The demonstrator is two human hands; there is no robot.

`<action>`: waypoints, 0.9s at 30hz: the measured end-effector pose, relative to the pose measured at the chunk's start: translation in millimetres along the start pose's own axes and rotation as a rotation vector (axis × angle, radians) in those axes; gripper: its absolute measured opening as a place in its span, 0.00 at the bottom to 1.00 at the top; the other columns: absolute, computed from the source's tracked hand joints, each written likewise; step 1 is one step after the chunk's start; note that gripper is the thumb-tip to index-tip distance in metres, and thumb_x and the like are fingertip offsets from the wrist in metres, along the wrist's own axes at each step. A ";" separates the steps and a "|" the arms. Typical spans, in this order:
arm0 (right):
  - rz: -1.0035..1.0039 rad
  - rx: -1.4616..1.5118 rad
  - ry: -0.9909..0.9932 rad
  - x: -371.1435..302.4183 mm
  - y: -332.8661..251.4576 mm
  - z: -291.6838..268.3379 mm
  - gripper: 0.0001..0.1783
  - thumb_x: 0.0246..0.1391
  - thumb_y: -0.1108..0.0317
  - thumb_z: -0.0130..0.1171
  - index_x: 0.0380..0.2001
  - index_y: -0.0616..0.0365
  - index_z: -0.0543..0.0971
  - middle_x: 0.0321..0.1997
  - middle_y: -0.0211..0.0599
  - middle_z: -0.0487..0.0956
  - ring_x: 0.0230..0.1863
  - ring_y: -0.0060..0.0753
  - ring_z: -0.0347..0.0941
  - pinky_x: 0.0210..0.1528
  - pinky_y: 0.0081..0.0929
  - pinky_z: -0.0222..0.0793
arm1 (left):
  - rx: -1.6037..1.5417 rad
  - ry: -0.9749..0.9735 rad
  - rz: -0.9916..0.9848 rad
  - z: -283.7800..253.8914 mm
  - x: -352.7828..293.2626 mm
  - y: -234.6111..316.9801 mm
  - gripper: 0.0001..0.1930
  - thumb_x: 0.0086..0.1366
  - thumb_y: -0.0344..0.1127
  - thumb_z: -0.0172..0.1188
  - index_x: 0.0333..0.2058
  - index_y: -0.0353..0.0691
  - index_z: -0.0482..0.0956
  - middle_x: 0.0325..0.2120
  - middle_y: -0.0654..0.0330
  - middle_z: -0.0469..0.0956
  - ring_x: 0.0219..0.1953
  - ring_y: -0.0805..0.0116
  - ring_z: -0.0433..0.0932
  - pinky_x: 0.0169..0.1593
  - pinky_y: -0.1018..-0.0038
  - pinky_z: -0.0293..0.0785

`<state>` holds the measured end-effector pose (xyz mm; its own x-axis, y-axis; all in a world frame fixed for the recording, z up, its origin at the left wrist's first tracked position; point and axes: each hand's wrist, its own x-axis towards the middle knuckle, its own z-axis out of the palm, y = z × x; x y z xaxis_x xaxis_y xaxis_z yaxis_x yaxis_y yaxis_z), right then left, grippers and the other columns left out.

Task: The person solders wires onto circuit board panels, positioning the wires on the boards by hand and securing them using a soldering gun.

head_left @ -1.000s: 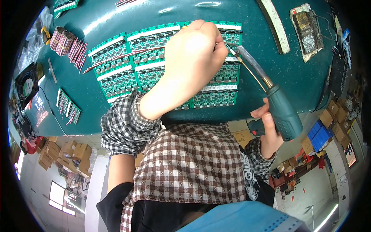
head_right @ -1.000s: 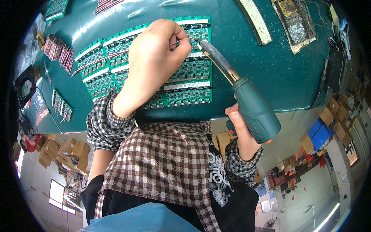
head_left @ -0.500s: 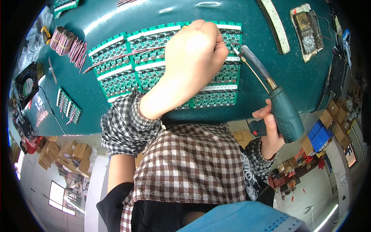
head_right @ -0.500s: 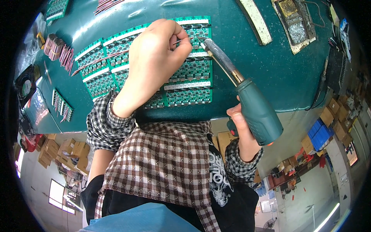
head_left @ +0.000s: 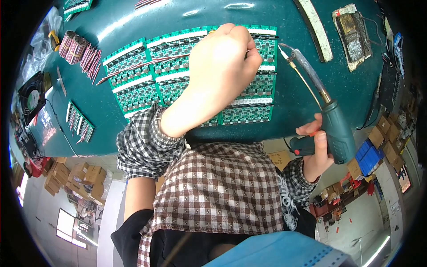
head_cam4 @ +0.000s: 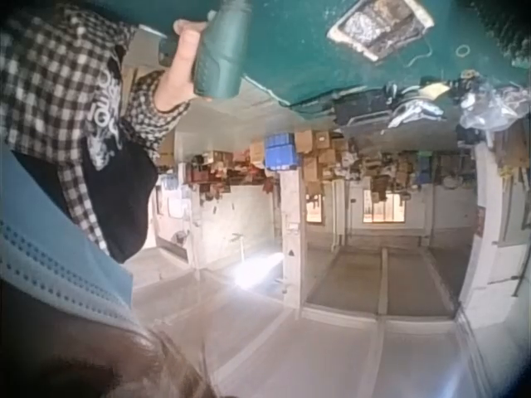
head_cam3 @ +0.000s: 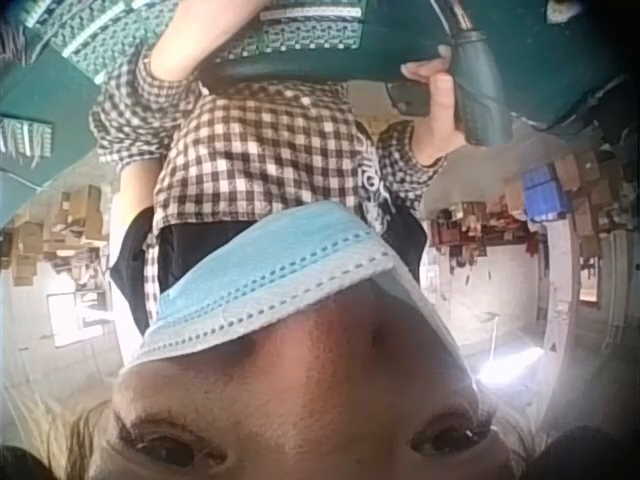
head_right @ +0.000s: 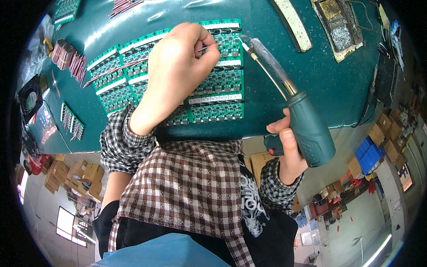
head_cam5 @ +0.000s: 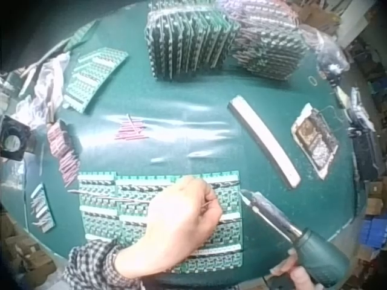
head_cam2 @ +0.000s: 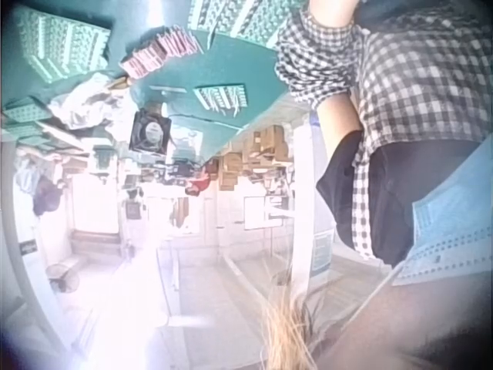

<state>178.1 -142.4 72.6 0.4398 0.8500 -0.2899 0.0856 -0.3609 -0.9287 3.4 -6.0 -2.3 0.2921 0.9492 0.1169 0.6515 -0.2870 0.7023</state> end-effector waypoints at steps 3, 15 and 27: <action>-0.011 0.066 0.006 2.3 0.4 1.3 0.21 0.54 0.64 0.53 0.44 0.73 0.69 0.30 0.40 0.73 0.29 0.32 0.72 0.31 0.30 0.75 | 0.010 -0.018 -0.022 -3.1 -0.8 0.1 0.06 0.46 0.29 0.62 0.23 0.39 0.74 0.18 0.61 0.69 0.20 0.65 0.70 0.25 0.72 0.68; -0.015 0.214 0.065 12.3 3.0 -4.0 0.20 0.55 0.64 0.53 0.44 0.72 0.69 0.30 0.38 0.73 0.29 0.30 0.72 0.31 0.26 0.75 | 0.233 0.208 -0.018 -96.1 26.6 -96.3 0.06 0.53 0.32 0.59 0.30 0.41 0.75 0.29 0.58 0.73 0.32 0.61 0.75 0.35 0.68 0.71; -0.054 0.146 0.054 2.2 1.3 -4.0 0.20 0.58 0.61 0.49 0.45 0.68 0.69 0.30 0.36 0.72 0.31 0.27 0.70 0.32 0.25 0.73 | 0.250 0.106 0.168 -84.7 40.8 -104.5 0.05 0.54 0.33 0.59 0.30 0.40 0.75 0.27 0.59 0.72 0.29 0.61 0.74 0.34 0.69 0.70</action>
<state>182.7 -142.5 71.6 0.4861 0.8432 -0.2294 -0.0189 -0.2523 -0.9675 -112.1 73.7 -11.5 0.3438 0.8903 0.2987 0.7560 -0.4511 0.4743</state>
